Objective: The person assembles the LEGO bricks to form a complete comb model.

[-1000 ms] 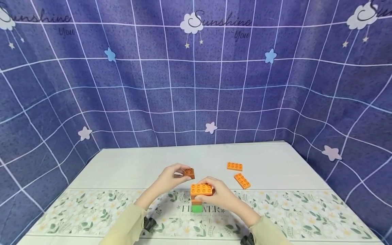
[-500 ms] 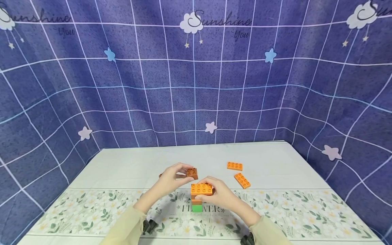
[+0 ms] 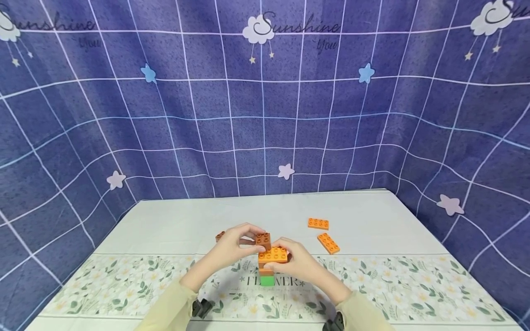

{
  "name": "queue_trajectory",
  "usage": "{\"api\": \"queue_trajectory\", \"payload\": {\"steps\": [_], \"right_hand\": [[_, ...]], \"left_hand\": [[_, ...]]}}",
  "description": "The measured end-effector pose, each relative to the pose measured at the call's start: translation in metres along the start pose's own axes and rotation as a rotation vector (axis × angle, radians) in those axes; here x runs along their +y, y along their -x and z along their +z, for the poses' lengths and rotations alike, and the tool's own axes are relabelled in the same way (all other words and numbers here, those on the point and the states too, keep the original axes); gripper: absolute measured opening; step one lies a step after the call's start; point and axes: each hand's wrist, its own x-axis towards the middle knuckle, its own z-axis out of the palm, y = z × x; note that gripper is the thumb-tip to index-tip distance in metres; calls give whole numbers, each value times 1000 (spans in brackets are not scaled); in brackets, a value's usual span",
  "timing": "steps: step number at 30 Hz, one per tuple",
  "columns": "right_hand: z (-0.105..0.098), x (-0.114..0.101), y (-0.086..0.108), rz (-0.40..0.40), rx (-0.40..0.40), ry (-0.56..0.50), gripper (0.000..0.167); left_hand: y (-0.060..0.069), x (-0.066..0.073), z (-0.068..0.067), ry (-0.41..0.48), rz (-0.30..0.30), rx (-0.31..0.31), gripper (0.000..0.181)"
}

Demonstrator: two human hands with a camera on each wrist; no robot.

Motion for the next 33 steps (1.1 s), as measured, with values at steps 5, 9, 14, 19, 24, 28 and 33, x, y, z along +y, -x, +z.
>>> {"api": "queue_trajectory", "payload": {"steps": [5,9,14,19,24,28,33], "right_hand": [[0,1,-1,-4,-9,-16,27],[1,3,-1,-14,-11,-14,26],[0,3,-2,-20,-19,-16,24],[-1,3,-2,-18,-34,-29,23],[-1,1,-2,1,-39,-11,25],[-1,1,-2,12,-47,-11,25],[-2,3,-3,9,-55,-18,23]], "left_hand": [[0,1,1,10,10,-28,33],[0,1,2,6,11,-40,33],[2,1,2,1,24,-53,34],[2,1,2,4,30,-66,34],[2,2,2,-12,42,-78,32],[3,3,1,-28,41,-87,31],[3,7,0,-40,35,-92,30]]}}
